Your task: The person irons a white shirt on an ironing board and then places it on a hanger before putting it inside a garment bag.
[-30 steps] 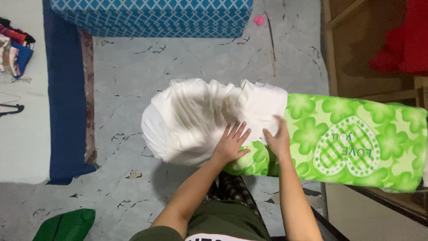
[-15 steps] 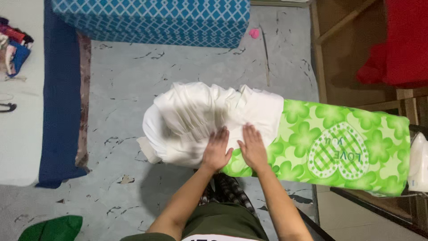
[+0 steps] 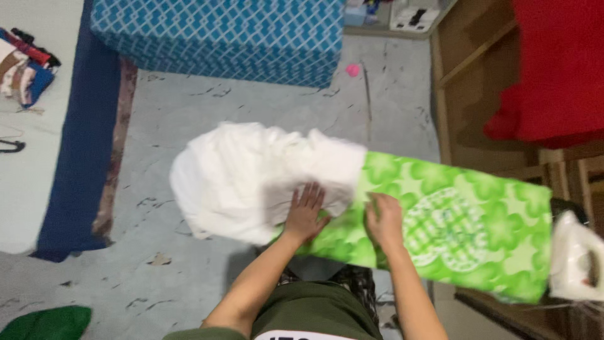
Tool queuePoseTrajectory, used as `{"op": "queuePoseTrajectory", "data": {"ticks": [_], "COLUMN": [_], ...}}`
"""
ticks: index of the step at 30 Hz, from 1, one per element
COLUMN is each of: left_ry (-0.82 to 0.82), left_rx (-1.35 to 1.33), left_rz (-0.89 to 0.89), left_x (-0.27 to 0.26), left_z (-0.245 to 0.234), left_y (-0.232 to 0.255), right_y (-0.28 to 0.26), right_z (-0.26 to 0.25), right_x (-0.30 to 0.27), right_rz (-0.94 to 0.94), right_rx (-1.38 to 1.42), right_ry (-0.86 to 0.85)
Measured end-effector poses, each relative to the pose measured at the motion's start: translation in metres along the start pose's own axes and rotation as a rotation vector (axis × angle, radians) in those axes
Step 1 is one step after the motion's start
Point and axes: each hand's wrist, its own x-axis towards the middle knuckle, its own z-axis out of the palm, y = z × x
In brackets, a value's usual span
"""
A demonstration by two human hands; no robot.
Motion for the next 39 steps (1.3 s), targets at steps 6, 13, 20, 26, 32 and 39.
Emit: {"op": "queuePoseTrajectory", "data": {"ticks": [6,13,20,26,32,39], "left_ry": [0.261,0.214,0.153,0.227,0.587,1.137], "left_rx": [-0.032,-0.05,-0.016,-0.134,-0.508,-0.344], "left_rz": [0.152,0.498,0.595,0.544,0.092,-0.396], "left_x": [0.08,0.157,0.187,0.183,0.148,0.088], "left_z": [0.06,0.073,0.082,0.075,0.046,0.035], "left_y": [0.169,0.361,0.445,0.428,0.344,0.219], "right_y": [0.205,0.358,0.444,0.49,0.404,0.255], "right_z": [-0.13,-0.248,-0.315,-0.321,-0.365,-0.306], "right_x": [-0.033,-0.092,-0.121,-0.127,-0.085,0.004], "right_rz": [0.15,0.45,0.75,0.837,1.181,0.344], "right_rx": [-0.252,-0.378,-0.517,-0.34,-0.129,-0.147], "right_ry": [0.155,0.194,0.133,-0.077,-0.157,-0.244]}}
